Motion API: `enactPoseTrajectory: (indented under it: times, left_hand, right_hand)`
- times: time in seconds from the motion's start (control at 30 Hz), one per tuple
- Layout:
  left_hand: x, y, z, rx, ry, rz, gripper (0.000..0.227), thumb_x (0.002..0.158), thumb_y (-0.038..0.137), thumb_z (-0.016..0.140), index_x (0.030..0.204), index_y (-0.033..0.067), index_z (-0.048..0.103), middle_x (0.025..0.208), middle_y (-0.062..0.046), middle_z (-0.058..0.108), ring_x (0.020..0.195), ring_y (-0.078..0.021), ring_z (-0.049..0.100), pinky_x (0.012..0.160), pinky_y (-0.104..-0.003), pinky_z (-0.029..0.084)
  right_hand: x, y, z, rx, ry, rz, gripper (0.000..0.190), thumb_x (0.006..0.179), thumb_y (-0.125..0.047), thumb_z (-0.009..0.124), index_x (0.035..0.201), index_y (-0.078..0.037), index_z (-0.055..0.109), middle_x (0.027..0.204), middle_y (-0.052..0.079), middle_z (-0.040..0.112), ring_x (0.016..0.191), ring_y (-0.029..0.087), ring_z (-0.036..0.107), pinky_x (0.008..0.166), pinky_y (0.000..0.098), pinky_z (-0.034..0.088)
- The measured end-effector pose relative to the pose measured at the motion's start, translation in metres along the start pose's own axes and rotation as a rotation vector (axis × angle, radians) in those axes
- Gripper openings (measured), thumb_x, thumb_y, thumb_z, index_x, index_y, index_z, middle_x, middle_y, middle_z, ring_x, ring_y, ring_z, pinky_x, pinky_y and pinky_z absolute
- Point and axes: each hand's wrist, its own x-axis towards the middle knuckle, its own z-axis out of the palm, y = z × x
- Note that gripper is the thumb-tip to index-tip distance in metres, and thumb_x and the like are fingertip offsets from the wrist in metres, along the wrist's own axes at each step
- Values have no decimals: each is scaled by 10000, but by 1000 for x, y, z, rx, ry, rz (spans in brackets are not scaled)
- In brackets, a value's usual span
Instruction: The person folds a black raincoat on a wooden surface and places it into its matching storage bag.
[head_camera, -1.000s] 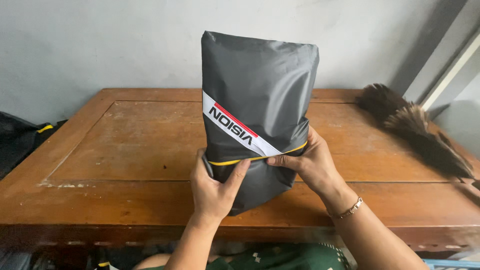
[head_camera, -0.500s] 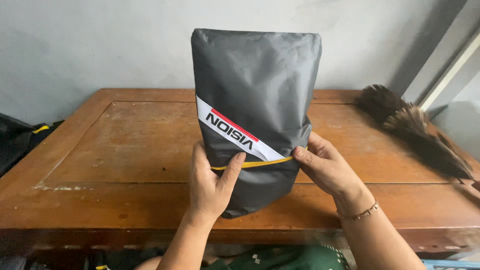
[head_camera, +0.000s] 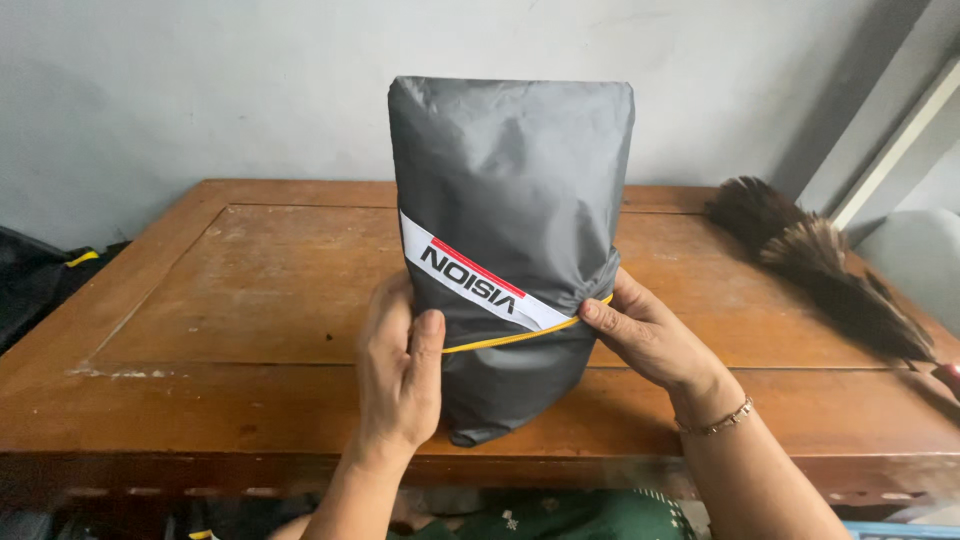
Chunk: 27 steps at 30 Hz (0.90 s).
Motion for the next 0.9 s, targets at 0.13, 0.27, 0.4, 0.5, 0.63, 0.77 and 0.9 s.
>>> enactPoseTrajectory:
  times: [0.13, 0.27, 0.4, 0.5, 0.63, 0.77, 0.9]
  left_hand:
    - [8, 3, 6, 66, 122, -33, 285, 1086, 276, 412, 958, 49, 528, 855, -57, 538, 790, -196, 503, 715, -351, 411]
    - [-12, -21, 27, 287, 401, 73, 340, 1079, 101, 420, 748, 35, 459, 602, -85, 436, 510, -246, 374, 525, -371, 325]
    - [-8, -8, 26, 115, 379, -43, 364, 1081, 193, 461, 1297, -49, 626, 1231, -162, 732, 1087, -255, 740, 933, -322, 572]
    - [6, 3, 24, 150, 352, 87, 252, 1078, 171, 483, 902, 25, 588, 778, -58, 581, 694, -212, 507, 686, -333, 431]
    - [2, 2, 34, 225, 450, 78, 259, 1085, 124, 465, 854, 25, 525, 760, -70, 533, 665, -226, 476, 645, -350, 397]
    - [-12, -27, 43, 197, 631, 78, 336, 1064, 40, 548, 730, 63, 567, 568, -44, 498, 494, -211, 494, 550, -273, 458]
    - [-36, -22, 43, 252, 503, 5, 222, 1082, 134, 466, 1027, -12, 624, 863, -105, 673, 707, -251, 625, 685, -352, 507]
  right_hand:
    - [-1, 5, -6, 61, -60, -3, 441, 1022, -225, 612, 1423, -68, 521, 1401, 121, 635, 1289, 248, 596, 1115, 422, 480]
    - [-2, 4, -3, 43, -20, 45, 521, 1010, -249, 587, 1493, -96, 467, 1461, 96, 598, 1333, 235, 566, 1125, 421, 467]
    - [-4, 4, -4, 48, -27, 35, 464, 1020, -233, 597, 1449, -85, 499, 1411, 100, 624, 1302, 232, 582, 1116, 410, 477]
    - [-2, 3, -2, 63, -66, 16, 531, 1020, -248, 594, 1496, -70, 438, 1478, 117, 575, 1357, 245, 546, 1146, 427, 458]
    - [-3, 6, -3, 27, -14, 36, 510, 1016, -239, 579, 1487, -81, 461, 1428, 110, 617, 1303, 232, 584, 1111, 414, 484]
    - [-1, 15, 4, 63, 148, -11, 466, 968, -101, 600, 1432, -68, 557, 1353, 181, 689, 1257, 298, 624, 1045, 562, 503]
    - [-2, 5, -1, 10, -3, 34, 454, 1022, -245, 570, 1443, -87, 506, 1402, 100, 638, 1281, 229, 604, 1088, 402, 501]
